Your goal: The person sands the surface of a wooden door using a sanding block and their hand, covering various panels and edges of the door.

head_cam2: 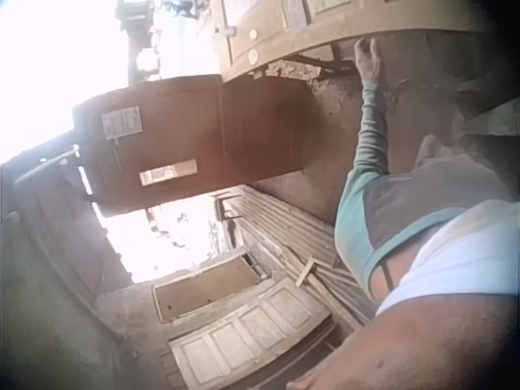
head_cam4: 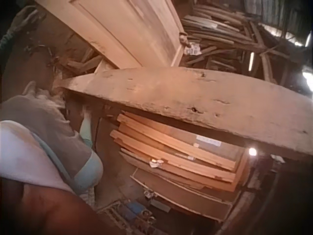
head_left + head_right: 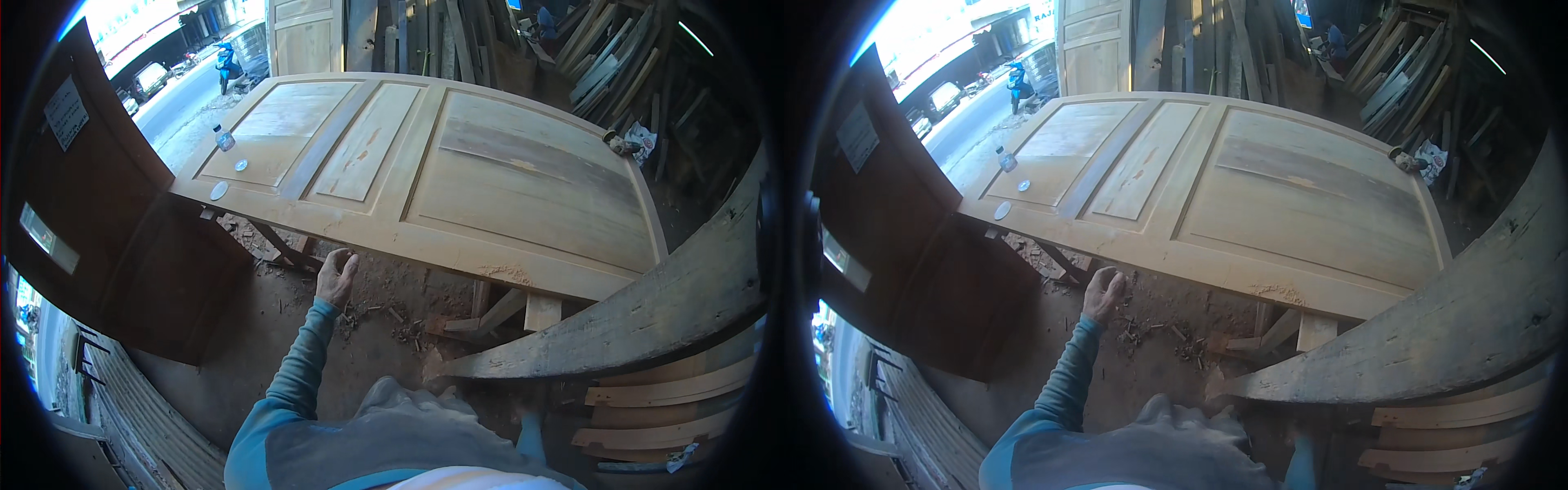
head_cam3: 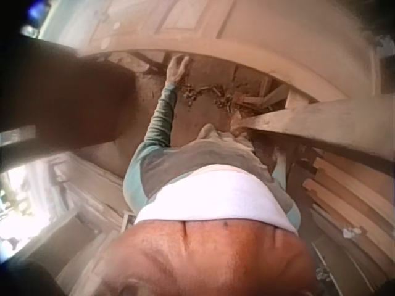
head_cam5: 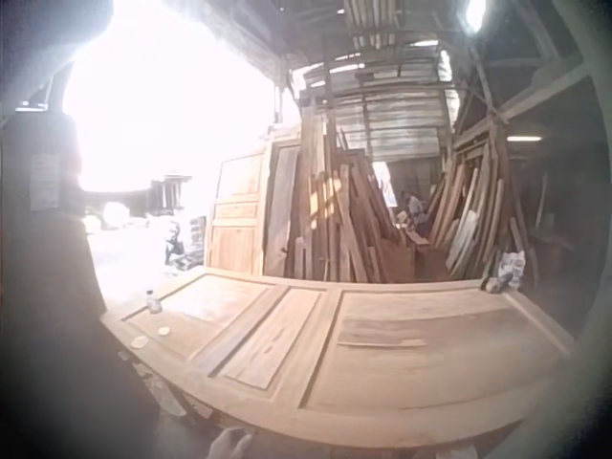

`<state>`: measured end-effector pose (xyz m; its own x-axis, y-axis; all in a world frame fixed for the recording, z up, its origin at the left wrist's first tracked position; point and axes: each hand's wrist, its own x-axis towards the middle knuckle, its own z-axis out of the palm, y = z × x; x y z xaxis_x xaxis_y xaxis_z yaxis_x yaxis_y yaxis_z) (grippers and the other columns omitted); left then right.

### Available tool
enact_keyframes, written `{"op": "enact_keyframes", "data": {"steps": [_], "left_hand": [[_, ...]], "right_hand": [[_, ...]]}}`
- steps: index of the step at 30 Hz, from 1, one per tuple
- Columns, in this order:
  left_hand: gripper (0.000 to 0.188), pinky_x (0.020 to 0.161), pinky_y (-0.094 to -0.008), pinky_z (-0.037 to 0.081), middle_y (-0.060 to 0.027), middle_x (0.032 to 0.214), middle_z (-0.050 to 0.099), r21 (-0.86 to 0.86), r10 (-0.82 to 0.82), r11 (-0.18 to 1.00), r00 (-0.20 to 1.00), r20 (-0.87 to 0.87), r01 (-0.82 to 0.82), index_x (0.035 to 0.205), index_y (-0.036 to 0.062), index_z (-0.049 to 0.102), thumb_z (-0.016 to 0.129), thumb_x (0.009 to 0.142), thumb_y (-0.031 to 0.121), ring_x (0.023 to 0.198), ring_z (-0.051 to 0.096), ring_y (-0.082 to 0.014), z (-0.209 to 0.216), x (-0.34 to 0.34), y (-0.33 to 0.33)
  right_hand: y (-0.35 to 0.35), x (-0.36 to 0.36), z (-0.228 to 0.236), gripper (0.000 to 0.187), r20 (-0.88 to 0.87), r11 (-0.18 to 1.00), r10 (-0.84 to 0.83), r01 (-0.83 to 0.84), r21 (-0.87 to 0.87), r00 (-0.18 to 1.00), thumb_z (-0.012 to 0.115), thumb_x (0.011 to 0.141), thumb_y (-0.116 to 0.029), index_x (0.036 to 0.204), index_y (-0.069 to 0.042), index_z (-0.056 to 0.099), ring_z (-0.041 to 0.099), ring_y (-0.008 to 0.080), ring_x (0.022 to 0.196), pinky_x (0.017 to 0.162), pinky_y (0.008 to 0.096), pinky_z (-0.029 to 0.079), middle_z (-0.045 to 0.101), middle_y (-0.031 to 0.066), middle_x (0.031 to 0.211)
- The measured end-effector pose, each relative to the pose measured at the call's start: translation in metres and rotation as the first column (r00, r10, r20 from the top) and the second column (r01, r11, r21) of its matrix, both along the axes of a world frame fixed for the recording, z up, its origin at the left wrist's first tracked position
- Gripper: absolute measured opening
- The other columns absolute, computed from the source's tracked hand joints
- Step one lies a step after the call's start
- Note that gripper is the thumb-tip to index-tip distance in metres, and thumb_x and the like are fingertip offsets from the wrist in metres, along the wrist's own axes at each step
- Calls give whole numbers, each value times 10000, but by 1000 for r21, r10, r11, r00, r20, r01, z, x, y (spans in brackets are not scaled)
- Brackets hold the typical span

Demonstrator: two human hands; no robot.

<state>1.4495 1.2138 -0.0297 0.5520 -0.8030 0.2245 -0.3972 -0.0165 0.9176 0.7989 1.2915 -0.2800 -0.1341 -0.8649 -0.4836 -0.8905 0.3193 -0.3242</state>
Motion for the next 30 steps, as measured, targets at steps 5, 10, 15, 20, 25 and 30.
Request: {"op": "enact_keyframes", "data": {"steps": [5, 10, 15, 20, 25, 30], "left_hand": [[549, 981, -409, 521, -230, 1201, 692, 76, 45, 995, 987, 157, -57, 1323, -39, 575, 702, 974, 365, 1129, 672, -311, 32, 37, -43], [590, 1007, -426, 499, -252, 1228, 682, 76, -8, 997, 956, 293, -15, 1324, -44, 582, 710, 960, 402, 1163, 650, -338, 14, 122, -123], [607, 977, -425, 508, -210, 1151, 704, 223, -60, 974, 896, 440, -44, 1246, -50, 625, 716, 944, 469, 1096, 668, -316, -32, 225, -172], [455, 941, -445, 514, -195, 1102, 697, 231, -84, 971, 828, 554, -56, 1134, -1, 690, 725, 920, 399, 1043, 656, -349, -76, 270, -183], [332, 960, -454, 489, -164, 1109, 671, 125, -50, 992, 824, 565, -26, 1082, 42, 713, 704, 911, 326, 1071, 617, -358, -86, 252, -184], [313, 948, -445, 494, -166, 1081, 662, 134, -39, 990, 815, 579, -48, 1067, 37, 704, 712, 912, 309, 1045, 620, -345, -84, 259, -183]], "right_hand": [[21, 181, 29, 429, 107, 980, 181, -188, 57, 978, 684, 874, -333, 1085, 41, 683, 668, 435, 1055, 938, 517, 539, 675, 281, 1106], [-21, 290, 106, 385, 287, 956, 260, -203, -212, 922, 668, 914, -391, 1060, -35, 649, 637, 474, 1045, 920, 542, 516, 641, 267, 1140], [-85, 346, 179, 318, 303, 820, 221, -8, -572, 927, 711, 912, -336, 1003, -47, 616, 656, 431, 914, 752, 511, 537, 633, 190, 999], [-193, 327, 272, 295, 164, 428, -90, 187, -884, 982, 710, 934, -319, 1000, -41, 636, 631, 397, 826, 707, 492, 513, 617, 195, 941], [-289, 195, 255, 410, -4, 409, -690, 385, -827, 724, 708, 893, -399, 1123, -60, 713, 652, 388, 941, 831, 498, 529, 659, 193, 1003], [-298, 198, 213, 383, -7, 607, -568, 413, -679, 823, 697, 895, -426, 1055, -81, 737, 649, 412, 964, 847, 524, 510, 684, 202, 1064]]}}
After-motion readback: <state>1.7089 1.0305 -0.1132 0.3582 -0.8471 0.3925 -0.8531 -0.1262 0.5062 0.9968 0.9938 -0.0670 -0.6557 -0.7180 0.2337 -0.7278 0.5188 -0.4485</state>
